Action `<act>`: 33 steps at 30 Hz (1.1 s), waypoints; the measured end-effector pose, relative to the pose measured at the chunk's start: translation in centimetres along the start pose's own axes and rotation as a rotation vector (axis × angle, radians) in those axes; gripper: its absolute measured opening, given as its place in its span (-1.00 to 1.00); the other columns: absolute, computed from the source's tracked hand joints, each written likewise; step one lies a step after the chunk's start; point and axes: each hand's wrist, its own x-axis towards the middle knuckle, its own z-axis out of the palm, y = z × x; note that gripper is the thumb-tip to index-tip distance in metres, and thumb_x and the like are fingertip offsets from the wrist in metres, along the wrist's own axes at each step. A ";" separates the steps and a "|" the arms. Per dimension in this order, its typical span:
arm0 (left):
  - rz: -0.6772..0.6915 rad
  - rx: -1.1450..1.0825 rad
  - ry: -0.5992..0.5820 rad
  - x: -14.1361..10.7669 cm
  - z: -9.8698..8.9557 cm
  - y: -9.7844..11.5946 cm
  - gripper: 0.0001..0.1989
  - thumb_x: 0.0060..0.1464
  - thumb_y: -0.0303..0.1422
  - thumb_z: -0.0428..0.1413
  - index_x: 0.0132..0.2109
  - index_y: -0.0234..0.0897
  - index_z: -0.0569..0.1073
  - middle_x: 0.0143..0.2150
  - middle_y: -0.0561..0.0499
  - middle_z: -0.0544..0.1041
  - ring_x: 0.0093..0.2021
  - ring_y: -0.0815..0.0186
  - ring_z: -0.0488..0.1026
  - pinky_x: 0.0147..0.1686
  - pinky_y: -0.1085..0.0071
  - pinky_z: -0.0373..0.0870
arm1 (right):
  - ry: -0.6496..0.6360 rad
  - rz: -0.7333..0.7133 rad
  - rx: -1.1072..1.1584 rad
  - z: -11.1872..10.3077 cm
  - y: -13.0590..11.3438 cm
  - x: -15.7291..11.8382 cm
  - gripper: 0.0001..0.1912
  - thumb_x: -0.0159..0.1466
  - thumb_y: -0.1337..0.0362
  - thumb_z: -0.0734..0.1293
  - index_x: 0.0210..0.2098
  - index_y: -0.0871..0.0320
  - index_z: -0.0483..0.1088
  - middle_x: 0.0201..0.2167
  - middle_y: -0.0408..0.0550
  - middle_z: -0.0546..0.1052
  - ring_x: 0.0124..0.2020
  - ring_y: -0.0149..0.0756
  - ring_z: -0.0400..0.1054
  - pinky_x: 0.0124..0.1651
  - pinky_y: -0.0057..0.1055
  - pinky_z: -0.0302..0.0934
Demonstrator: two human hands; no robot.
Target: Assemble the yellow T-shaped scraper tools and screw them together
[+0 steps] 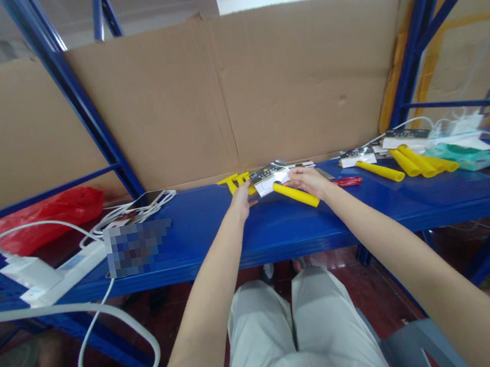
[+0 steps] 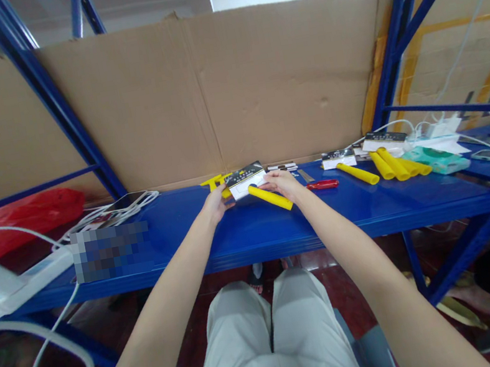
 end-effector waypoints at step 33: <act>-0.050 -0.087 -0.175 -1.4 0.1 -0.2 -0.74 -0.06 -0.23 0.33 -0.22 -0.21 0.54 -0.23 -0.23 0.60 0.01 0.01 0.49 -0.30 0.37 0.49 | -0.301 -0.031 -0.042 0.3 -0.7 -1.2 -0.69 0.05 0.60 0.36 -0.27 0.16 0.52 -0.19 -0.05 0.62 -0.13 -0.34 0.49 0.12 -0.37 0.30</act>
